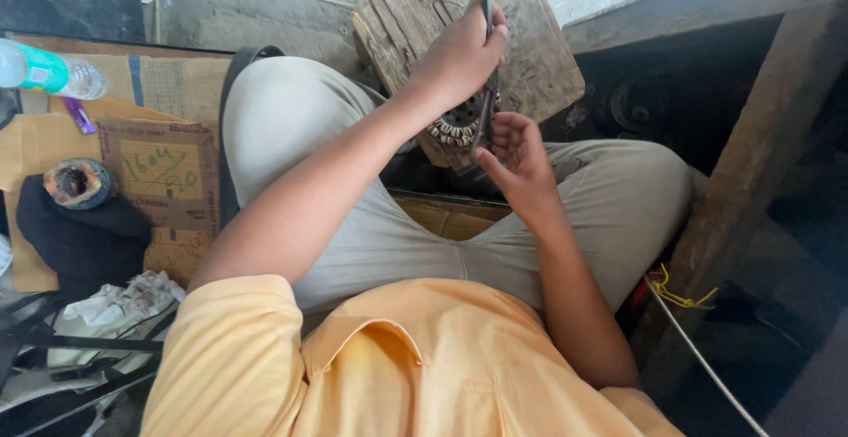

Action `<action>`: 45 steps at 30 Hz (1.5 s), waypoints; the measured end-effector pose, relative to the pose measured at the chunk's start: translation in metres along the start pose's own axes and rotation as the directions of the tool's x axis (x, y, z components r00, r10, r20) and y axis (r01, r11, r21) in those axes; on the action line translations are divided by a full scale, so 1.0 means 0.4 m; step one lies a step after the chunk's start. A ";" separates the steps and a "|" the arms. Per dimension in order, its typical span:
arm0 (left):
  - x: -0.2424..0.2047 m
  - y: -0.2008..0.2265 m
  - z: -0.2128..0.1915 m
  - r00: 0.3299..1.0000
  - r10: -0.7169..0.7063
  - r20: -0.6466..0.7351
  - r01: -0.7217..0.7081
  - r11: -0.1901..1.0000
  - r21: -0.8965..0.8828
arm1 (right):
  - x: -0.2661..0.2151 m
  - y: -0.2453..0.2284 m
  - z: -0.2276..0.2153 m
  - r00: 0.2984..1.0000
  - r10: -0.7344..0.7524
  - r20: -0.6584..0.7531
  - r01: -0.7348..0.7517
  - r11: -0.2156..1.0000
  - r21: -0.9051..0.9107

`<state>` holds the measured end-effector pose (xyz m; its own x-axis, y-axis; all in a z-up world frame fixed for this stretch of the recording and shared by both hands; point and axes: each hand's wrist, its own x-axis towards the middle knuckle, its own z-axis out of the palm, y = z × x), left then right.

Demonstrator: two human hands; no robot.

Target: The person winds copper wire around the slots of a motor stator core, using a wooden jig to hold the stator in place. They use scissors to cut the wire and then twist the ends to secure the winding.

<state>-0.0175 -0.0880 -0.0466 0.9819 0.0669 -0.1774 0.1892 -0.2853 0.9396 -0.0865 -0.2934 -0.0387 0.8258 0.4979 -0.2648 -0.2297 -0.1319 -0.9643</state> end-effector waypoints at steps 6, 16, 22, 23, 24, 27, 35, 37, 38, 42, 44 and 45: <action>0.026 -0.003 0.017 0.961 -0.100 0.256 0.149 0.973 -0.179 | 0.003 0.002 -0.031 0.971 0.238 -0.015 -0.234 0.964 0.123; -0.010 -0.103 0.019 0.898 0.404 0.175 -0.381 0.514 0.768 | -0.076 -0.082 -0.094 0.934 0.195 0.298 -0.354 0.590 0.726; 0.009 -0.118 0.029 0.906 0.399 0.143 -0.364 0.560 0.744 | -0.116 -0.040 -0.064 0.856 0.352 0.380 -0.517 0.532 0.671; 0.008 -0.120 0.027 0.896 0.420 0.145 -0.377 0.547 0.747 | -0.118 -0.032 -0.066 0.857 0.366 0.363 -0.514 0.560 0.650; 0.008 -0.122 0.024 0.885 0.442 0.146 -0.390 0.533 0.751 | -0.119 -0.024 -0.069 0.858 0.380 0.346 -0.512 0.586 0.627; 0.004 -0.128 0.024 0.877 0.448 0.174 -0.408 0.506 0.760 | -0.098 -0.004 -0.073 0.861 0.492 0.132 -0.503 0.782 0.368; 0.003 -0.144 0.024 0.904 0.355 0.238 -0.407 0.548 0.731 | 0.011 -0.016 -0.103 0.931 0.245 -0.269 -0.355 0.448 -0.820; 0.000 -0.140 0.022 0.904 0.350 0.246 -0.410 0.545 0.731 | 0.045 -0.004 -0.101 0.988 -0.010 -0.156 -0.143 0.341 -0.929; -0.001 -0.136 0.024 0.906 0.346 0.245 -0.409 0.558 0.723 | 0.065 0.005 -0.101 0.987 -0.050 -0.153 -0.131 0.301 -0.945; 0.003 -0.117 0.025 0.931 0.272 0.244 -0.362 0.601 0.712 | 0.118 0.031 -0.085 0.977 -0.127 -0.173 -0.137 0.252 -0.958; 0.006 -0.104 0.019 0.947 0.206 0.247 -0.322 0.602 0.730 | 0.127 0.028 -0.076 0.975 -0.129 -0.184 -0.144 0.271 -0.952; 0.006 -0.097 0.014 0.952 0.176 0.251 -0.306 0.592 0.746 | 0.129 0.022 -0.071 0.974 -0.135 -0.180 -0.138 0.274 -0.952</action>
<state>-0.0226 -0.0823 -0.0852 0.9711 -0.2262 -0.0765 -0.1792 -0.9023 0.3921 -0.0315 -0.2931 -0.0609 0.9283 0.3489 -0.1288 0.3138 -0.9206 -0.2326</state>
